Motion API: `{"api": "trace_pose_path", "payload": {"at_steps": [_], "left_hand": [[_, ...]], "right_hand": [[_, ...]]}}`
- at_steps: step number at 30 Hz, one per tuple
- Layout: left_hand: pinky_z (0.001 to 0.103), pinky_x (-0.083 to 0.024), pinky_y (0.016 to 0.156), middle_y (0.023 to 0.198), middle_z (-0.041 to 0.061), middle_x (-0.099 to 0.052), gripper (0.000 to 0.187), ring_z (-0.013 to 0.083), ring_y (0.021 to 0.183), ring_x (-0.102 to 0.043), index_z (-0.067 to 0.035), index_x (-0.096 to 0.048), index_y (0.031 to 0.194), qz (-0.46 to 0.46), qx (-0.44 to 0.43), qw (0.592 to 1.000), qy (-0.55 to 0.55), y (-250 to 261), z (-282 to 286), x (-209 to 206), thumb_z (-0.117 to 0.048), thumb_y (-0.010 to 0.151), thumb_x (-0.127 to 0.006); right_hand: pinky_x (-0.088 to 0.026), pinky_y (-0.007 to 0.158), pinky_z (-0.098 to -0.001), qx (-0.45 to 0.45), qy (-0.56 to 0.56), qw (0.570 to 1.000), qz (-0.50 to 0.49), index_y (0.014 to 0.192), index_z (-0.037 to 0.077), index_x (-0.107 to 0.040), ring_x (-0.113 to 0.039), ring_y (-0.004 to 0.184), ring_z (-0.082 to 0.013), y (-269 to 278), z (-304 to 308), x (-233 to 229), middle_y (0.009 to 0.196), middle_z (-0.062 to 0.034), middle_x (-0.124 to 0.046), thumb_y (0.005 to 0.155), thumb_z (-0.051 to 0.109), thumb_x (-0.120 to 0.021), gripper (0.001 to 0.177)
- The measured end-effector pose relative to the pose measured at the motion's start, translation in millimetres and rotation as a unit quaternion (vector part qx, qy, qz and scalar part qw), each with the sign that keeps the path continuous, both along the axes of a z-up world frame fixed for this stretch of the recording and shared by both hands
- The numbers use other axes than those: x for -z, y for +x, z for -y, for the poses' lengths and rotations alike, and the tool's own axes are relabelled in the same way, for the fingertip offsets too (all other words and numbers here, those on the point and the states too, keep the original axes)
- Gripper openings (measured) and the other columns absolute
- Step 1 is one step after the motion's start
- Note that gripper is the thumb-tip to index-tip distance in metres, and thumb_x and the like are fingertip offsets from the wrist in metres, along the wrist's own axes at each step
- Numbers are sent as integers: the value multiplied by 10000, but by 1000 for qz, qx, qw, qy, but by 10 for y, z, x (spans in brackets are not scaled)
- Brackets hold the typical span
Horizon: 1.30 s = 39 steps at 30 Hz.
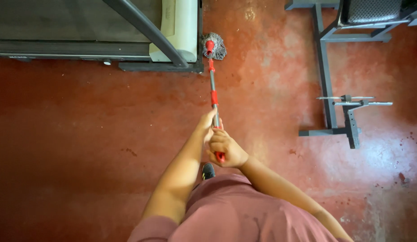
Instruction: Mopping the floor in a gym area near fitness equipment.
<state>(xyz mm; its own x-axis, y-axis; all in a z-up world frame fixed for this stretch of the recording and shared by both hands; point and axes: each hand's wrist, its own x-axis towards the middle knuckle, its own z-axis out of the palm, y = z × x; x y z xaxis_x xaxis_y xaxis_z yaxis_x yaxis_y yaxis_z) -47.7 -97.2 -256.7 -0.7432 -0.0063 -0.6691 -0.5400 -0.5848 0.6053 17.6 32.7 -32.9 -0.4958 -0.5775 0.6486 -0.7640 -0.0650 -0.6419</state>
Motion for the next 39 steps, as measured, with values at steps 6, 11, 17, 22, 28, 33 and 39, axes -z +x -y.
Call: {"api": "trace_pose_path", "payload": {"at_steps": [6, 11, 17, 22, 28, 33, 39], "left_hand": [[445, -609, 800, 1243, 159, -605, 675, 299, 981, -644, -148, -515, 1446, 59, 102, 991, -63, 528, -225, -341, -663, 1012, -556], [377, -596, 721, 753, 37, -520, 493, 191, 710, -594, -95, -613, 959, 10, -237, 839, 490, 302, -506, -1195, -463, 783, -890], [130, -373, 404, 634, -83, -345, 351, 26, 466, -415, -42, -446, 826, 39, -111, 887, 447, 60, -172, -1436, -212, 974, -715], [143, -390, 437, 575, -81, -395, 287, 19, 468, -417, -133, -414, 760, -5, -60, 875, 481, 256, -356, -1857, -92, 982, -590], [171, -345, 384, 558, -66, -395, 205, 35, 434, -389, -130, -437, 797, -9, -140, 901, 412, 389, -496, -2163, -24, 934, -547], [142, -368, 414, 612, -109, -295, 321, 5, 486, -387, -175, -348, 759, 5, -125, 936, 329, 218, -439, -1640, -67, 920, -604], [139, -369, 402, 621, -99, -332, 303, -4, 480, -417, -173, -364, 759, 33, -134, 949, 282, -7, -292, -1532, -54, 925, -588]], "right_hand": [[-416, 1096, -581, 116, -53, 989, 80, 716, 46, -556, -641, 783, -361, 70, -185, -341, 842, -157, -652, 962, 120, -662, 278], [-536, 879, -535, 1, -57, 996, 74, 623, 118, -580, -619, 642, -314, 327, 27, -657, 698, -78, -589, 843, 91, -707, 255], [-509, 930, -539, -11, -49, 998, 48, 639, 111, -572, -599, 651, -297, 489, -79, -1275, 697, -69, -601, 903, 143, -686, 289], [-500, 941, -509, -31, -21, 998, 51, 668, 102, -565, -581, 683, -269, 667, -250, -2016, 717, -57, -598, 840, 76, -671, 204], [-489, 924, -434, -41, -20, 997, 69, 663, 105, -526, -575, 658, -238, 753, -296, -2091, 692, -56, -585, 761, 44, -655, 173], [-547, 818, -496, 4, -117, 993, 24, 608, 97, -529, -625, 560, -270, 603, -169, -1328, 603, -67, -574, 896, 98, -651, 313], [-536, 863, -472, 19, -134, 990, 32, 620, 94, -541, -625, 604, -251, 333, -42, -865, 635, -62, -574, 885, 86, -678, 299]]}}
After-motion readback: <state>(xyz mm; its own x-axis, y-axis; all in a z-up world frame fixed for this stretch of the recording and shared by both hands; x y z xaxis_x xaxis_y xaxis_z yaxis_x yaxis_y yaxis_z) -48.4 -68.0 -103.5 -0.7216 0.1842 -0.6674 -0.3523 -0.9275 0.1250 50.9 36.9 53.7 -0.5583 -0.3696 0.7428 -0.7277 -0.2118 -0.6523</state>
